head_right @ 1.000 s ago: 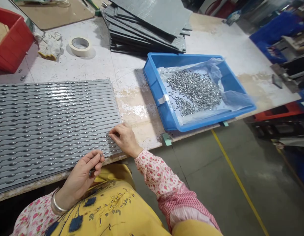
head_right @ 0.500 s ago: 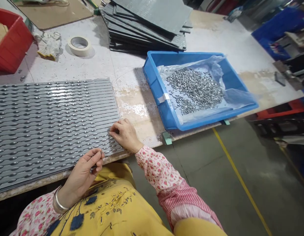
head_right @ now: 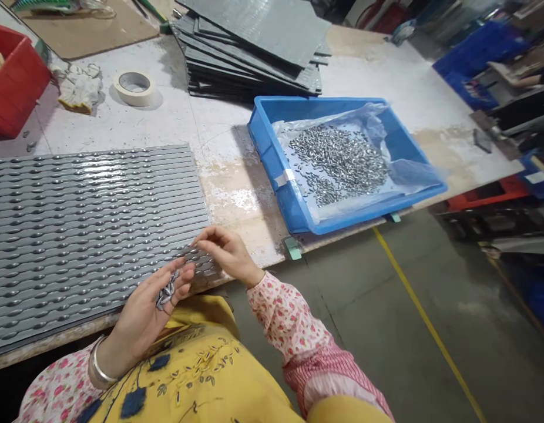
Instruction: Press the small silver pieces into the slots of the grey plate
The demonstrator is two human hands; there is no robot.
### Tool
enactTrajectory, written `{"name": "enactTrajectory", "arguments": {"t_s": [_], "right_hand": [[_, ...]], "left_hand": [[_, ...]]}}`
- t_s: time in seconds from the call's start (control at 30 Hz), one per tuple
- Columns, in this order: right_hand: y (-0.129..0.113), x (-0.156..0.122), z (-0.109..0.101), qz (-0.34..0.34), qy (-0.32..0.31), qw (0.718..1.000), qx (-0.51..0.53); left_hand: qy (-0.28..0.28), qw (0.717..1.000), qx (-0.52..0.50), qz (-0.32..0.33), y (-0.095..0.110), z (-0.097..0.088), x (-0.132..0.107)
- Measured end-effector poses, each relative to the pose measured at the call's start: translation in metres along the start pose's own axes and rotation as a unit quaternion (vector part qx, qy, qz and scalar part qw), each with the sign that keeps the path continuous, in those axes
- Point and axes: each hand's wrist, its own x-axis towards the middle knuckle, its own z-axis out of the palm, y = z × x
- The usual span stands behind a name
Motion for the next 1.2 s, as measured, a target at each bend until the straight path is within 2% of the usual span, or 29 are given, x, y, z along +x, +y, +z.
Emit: {"name": "enactTrajectory", "arguments": {"t_s": [0.07,0.17,0.27,0.5,0.67,0.77,0.87,0.97,1.07,1.2], "right_hand": [[0.004,0.006,-0.015,-0.019,0.022,0.994,-0.101],[0.011,0.011,-0.029,-0.059,-0.005,0.970,-0.236],[0.016,0.012,-0.029,-0.059,-0.027,0.967,-0.248],[0.020,0.016,-0.020,-0.058,-0.011,0.947,-0.316],[0.017,0.017,-0.018,-0.052,-0.003,0.948,-0.315],[0.006,0.011,-0.013,-0.064,-0.003,0.965,-0.254],[-0.009,0.004,-0.005,-0.069,-0.064,0.984,-0.153],[-0.018,0.000,0.005,-0.098,-0.123,0.981,-0.112],[-0.017,-0.001,0.014,-0.120,-0.141,0.979,-0.087],[-0.014,-0.001,0.023,-0.085,-0.135,0.986,-0.049]], "left_hand": [[-0.003,1.000,0.015,-0.018,0.002,0.000,-0.002],[-0.021,0.999,0.033,-0.021,0.001,-0.001,-0.003],[-0.039,0.998,0.034,-0.022,-0.002,-0.003,-0.001],[-0.047,0.999,0.004,-0.018,-0.001,-0.005,0.000],[-0.044,0.999,0.025,-0.001,-0.002,-0.004,-0.002],[-0.050,0.998,0.021,0.014,-0.004,-0.006,0.000],[-0.038,0.999,0.007,0.034,-0.006,-0.008,0.002],[-0.027,0.999,-0.006,0.032,-0.007,-0.010,0.003],[-0.036,0.999,-0.021,0.020,-0.008,-0.012,0.003],[-0.036,0.999,-0.034,0.022,-0.008,-0.012,0.002]]}}
